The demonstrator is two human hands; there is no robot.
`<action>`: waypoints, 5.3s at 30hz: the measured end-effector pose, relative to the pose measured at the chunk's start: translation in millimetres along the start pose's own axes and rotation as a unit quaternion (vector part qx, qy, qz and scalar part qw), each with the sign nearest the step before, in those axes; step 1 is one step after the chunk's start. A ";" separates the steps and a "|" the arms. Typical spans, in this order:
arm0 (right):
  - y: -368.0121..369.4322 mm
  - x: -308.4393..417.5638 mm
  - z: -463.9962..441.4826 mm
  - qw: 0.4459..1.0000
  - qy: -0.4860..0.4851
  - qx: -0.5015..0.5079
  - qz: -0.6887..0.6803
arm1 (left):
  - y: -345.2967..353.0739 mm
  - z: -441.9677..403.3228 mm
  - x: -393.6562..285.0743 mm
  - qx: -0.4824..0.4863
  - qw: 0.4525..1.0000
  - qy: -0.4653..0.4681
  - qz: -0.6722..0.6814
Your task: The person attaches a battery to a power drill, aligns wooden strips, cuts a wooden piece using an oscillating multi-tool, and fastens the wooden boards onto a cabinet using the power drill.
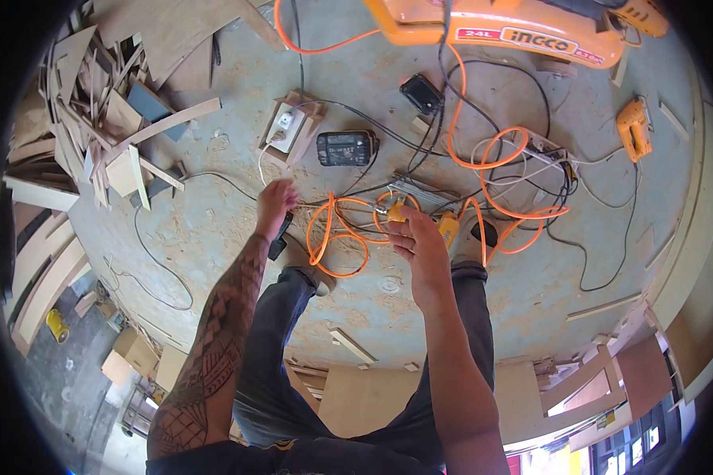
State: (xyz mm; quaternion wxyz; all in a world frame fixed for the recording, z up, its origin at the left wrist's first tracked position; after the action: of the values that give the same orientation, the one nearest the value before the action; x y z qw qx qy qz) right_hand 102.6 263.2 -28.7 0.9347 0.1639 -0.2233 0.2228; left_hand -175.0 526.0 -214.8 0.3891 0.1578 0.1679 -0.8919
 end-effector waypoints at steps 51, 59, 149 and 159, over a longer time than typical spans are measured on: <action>-230.9 115.3 598.0 0.614 0.151 -0.011 0.774 | -187.4 607.8 320.6 -0.036 0.958 -0.284 -0.013; -126.0 144.2 547.6 0.749 0.048 -0.064 0.658 | -139.1 626.2 335.5 -0.038 0.963 -0.266 0.009; -766.0 1306.1 463.4 0.720 -0.551 0.411 0.094 | 964.5 633.3 -629.5 0.185 0.906 -0.140 0.355; -679.1 1480.8 321.7 0.762 -0.430 0.484 0.005 | 987.8 540.1 -756.8 0.168 0.898 -0.172 0.369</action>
State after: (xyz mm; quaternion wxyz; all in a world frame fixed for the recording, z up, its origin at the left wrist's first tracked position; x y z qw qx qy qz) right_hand 1510.5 65.8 829.3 0.5363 0.6719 -0.4648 0.2119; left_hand 971.3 150.1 405.4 0.6807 0.1157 -0.1244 -0.7126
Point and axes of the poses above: each hand's wrist, its own z-axis away from the middle knuckle, its own y-axis out of the palm, x = y × z, the point moved 3 cm from there along -z, towards the middle knuckle, and after that the axes turned 6 degrees about -y, right-handed, at the moved point
